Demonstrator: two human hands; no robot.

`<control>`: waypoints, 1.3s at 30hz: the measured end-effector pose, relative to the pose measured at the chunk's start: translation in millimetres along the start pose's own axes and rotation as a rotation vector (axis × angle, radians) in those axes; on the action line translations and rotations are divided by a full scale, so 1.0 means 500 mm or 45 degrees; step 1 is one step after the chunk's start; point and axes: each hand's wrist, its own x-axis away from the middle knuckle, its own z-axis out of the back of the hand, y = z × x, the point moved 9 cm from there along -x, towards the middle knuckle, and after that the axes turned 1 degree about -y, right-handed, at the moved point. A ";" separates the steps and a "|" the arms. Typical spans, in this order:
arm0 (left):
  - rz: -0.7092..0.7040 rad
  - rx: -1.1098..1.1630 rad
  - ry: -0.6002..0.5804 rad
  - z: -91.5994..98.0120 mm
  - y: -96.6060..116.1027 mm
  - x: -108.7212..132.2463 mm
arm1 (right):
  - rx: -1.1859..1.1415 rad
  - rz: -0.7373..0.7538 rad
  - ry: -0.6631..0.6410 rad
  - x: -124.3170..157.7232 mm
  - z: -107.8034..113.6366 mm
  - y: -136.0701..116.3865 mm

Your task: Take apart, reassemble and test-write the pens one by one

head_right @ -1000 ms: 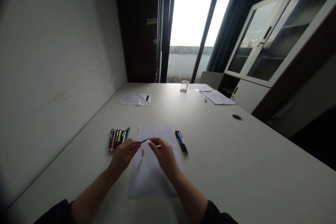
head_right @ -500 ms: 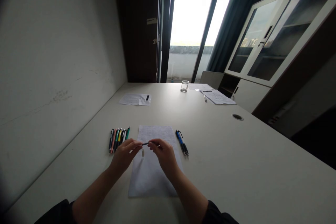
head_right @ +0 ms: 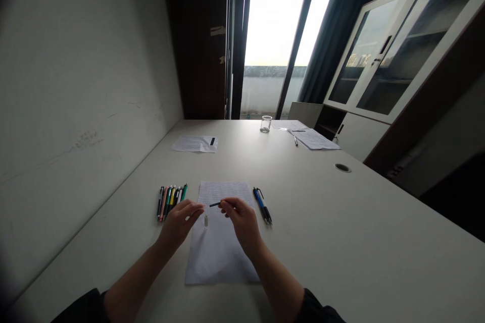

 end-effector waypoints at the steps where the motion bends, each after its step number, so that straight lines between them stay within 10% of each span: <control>1: 0.000 0.005 0.002 0.000 -0.001 0.000 | -0.008 0.001 0.013 0.000 0.002 -0.001; 12: 0.078 0.101 0.080 0.013 -0.028 0.000 | 0.180 0.183 0.184 -0.001 0.083 -0.051; 21: 0.170 0.350 0.229 0.032 -0.047 0.001 | 1.106 0.888 -0.522 0.089 -0.026 -0.112; 39: 0.104 0.602 0.331 0.070 -0.013 0.000 | 1.447 1.007 -0.942 0.156 -0.110 -0.064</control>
